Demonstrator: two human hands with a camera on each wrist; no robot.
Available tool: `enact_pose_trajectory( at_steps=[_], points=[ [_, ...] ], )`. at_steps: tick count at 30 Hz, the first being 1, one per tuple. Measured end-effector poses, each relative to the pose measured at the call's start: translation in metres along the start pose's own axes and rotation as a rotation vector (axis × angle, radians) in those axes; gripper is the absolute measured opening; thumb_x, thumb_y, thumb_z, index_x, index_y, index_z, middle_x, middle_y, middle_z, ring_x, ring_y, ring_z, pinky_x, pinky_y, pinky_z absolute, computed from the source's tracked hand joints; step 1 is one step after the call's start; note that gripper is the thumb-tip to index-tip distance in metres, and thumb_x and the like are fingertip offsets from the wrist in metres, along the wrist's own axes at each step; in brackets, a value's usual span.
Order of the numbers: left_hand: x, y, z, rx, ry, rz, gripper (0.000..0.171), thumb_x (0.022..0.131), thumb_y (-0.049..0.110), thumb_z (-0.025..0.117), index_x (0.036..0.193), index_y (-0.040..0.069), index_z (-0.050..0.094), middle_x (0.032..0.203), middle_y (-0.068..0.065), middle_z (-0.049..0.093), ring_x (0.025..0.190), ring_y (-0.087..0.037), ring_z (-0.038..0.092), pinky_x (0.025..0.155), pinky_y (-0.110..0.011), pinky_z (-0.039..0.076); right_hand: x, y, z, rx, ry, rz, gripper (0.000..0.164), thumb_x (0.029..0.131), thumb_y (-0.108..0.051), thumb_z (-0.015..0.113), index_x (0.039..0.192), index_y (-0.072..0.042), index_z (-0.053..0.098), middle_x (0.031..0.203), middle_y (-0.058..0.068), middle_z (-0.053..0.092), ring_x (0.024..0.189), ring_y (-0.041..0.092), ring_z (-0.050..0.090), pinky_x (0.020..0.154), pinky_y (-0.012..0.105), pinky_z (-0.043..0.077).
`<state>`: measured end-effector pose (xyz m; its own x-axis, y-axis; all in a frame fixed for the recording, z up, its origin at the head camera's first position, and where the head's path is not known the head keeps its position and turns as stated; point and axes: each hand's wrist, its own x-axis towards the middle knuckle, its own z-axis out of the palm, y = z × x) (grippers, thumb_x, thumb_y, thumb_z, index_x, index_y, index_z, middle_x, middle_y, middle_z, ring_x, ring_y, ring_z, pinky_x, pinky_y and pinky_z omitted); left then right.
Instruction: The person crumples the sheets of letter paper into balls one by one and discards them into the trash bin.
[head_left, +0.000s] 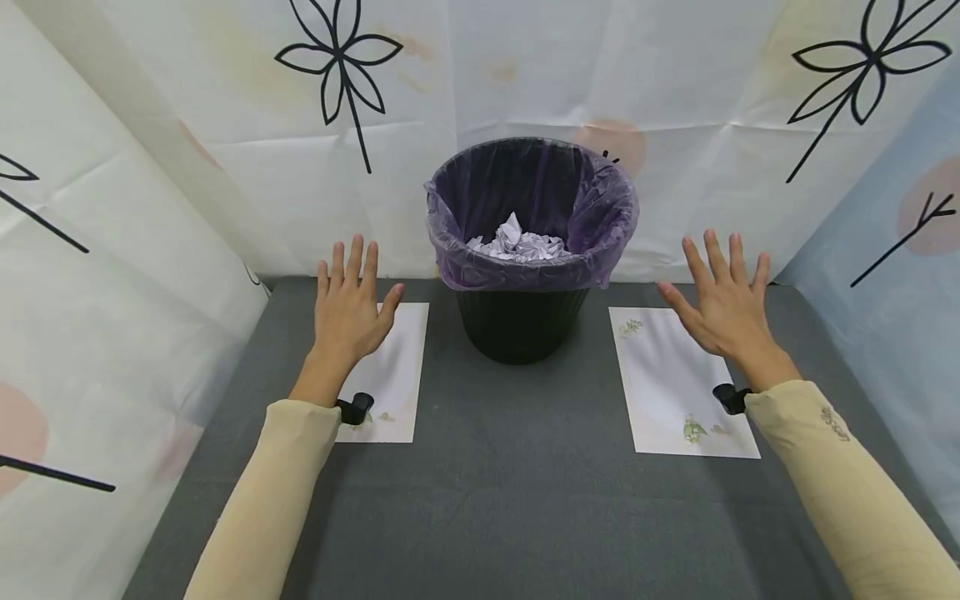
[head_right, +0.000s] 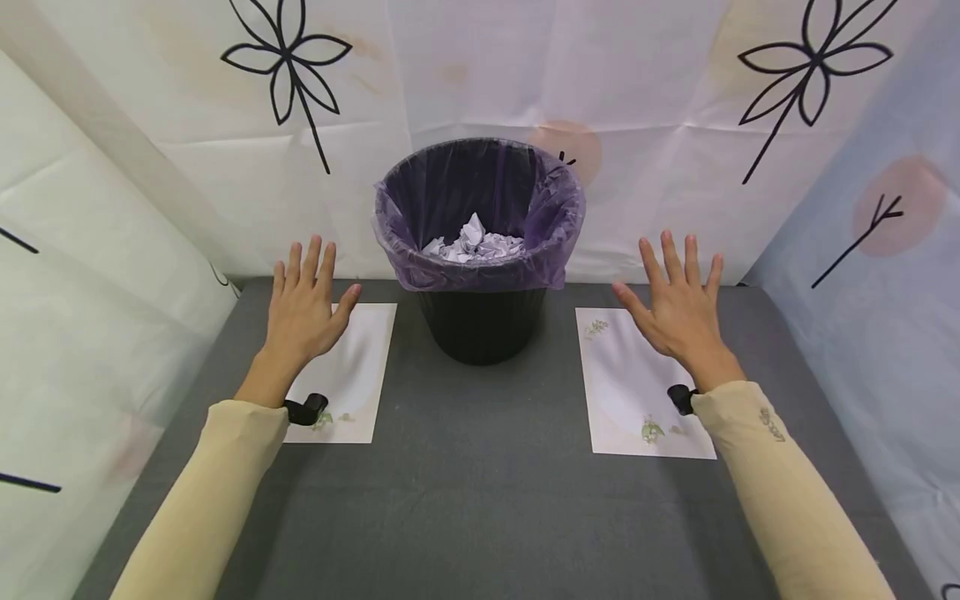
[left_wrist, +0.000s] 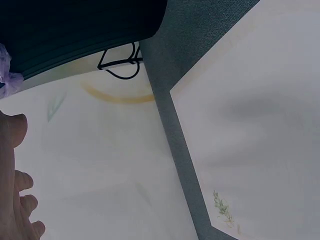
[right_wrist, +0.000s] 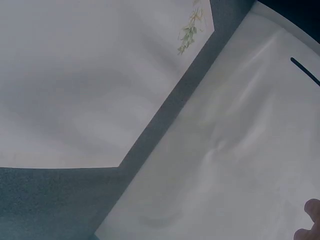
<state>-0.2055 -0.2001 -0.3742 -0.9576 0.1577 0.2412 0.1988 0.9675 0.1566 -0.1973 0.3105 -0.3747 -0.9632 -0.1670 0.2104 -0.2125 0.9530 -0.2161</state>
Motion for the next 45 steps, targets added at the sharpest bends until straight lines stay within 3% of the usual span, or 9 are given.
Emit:
enact_pose_trajectory(
  at_steps=[9,16,24,29,35,41,45],
  points=[
    [-0.006,0.001,0.003,-0.048,0.030,0.021,0.076,0.108,0.051,0.038,0.163,0.005,0.013,0.168,-0.018,0.008,0.154,-0.034,-0.007,0.123,-0.055,-0.002,-0.013,-0.007,0.005,0.030,0.030,-0.030,0.083,0.103,-0.066,0.033,0.164,-0.012,0.013,0.169,0.016,0.000,0.153,0.035,-0.016,0.113,0.065,-0.020],
    [-0.018,0.000,0.013,-0.113,0.076,0.055,0.074,0.107,0.046,0.045,0.161,0.002,0.020,0.165,-0.023,0.018,0.153,-0.041,0.009,0.122,-0.057,0.008,-0.027,-0.016,0.016,0.070,0.038,-0.051,0.075,0.106,-0.056,0.039,0.160,-0.006,0.027,0.162,0.027,0.022,0.150,0.048,0.011,0.115,0.070,-0.005],
    [-0.036,-0.005,0.028,-0.206,0.123,0.053,0.070,0.103,0.034,0.058,0.155,-0.005,0.033,0.157,-0.029,0.033,0.144,-0.049,0.029,0.118,-0.060,0.022,-0.044,-0.024,0.038,0.116,0.146,-0.096,0.063,0.104,-0.043,0.054,0.148,0.002,0.046,0.145,0.032,0.045,0.136,0.054,0.036,0.111,0.074,0.018],
    [-0.047,-0.015,0.037,-0.332,0.084,-0.004,0.069,0.101,0.030,0.063,0.155,-0.004,0.034,0.153,-0.030,0.037,0.141,-0.052,0.033,0.114,-0.064,0.027,-0.053,-0.034,0.049,0.172,0.194,-0.110,0.051,0.101,-0.030,0.063,0.137,0.005,0.056,0.131,0.032,0.057,0.123,0.053,0.049,0.101,0.070,0.035],
    [-0.062,-0.037,0.049,-0.492,0.014,-0.099,0.068,0.100,0.028,0.066,0.153,-0.003,0.037,0.145,-0.031,0.044,0.133,-0.051,0.042,0.105,-0.069,0.035,-0.067,-0.056,0.064,0.236,0.120,-0.064,0.044,0.101,-0.027,0.064,0.132,0.005,0.061,0.122,0.029,0.064,0.115,0.049,0.057,0.092,0.066,0.045],
    [-0.076,-0.061,0.054,-0.489,-0.003,-0.190,0.072,0.093,0.023,0.075,0.148,-0.009,0.042,0.140,-0.035,0.045,0.132,-0.053,0.038,0.106,-0.068,0.032,-0.077,-0.076,0.078,0.307,0.078,-0.063,0.038,0.099,-0.024,0.067,0.124,0.006,0.066,0.112,0.023,0.069,0.106,0.043,0.062,0.087,0.060,0.049],
    [-0.082,-0.077,0.052,-0.461,-0.078,-0.275,0.081,0.089,0.026,0.079,0.149,-0.010,0.039,0.145,-0.038,0.038,0.133,-0.056,0.030,0.104,-0.069,0.031,-0.079,-0.089,0.083,0.347,0.080,-0.098,0.033,0.096,-0.019,0.071,0.119,0.005,0.069,0.105,0.019,0.071,0.097,0.038,0.065,0.080,0.056,0.052]
  ],
)
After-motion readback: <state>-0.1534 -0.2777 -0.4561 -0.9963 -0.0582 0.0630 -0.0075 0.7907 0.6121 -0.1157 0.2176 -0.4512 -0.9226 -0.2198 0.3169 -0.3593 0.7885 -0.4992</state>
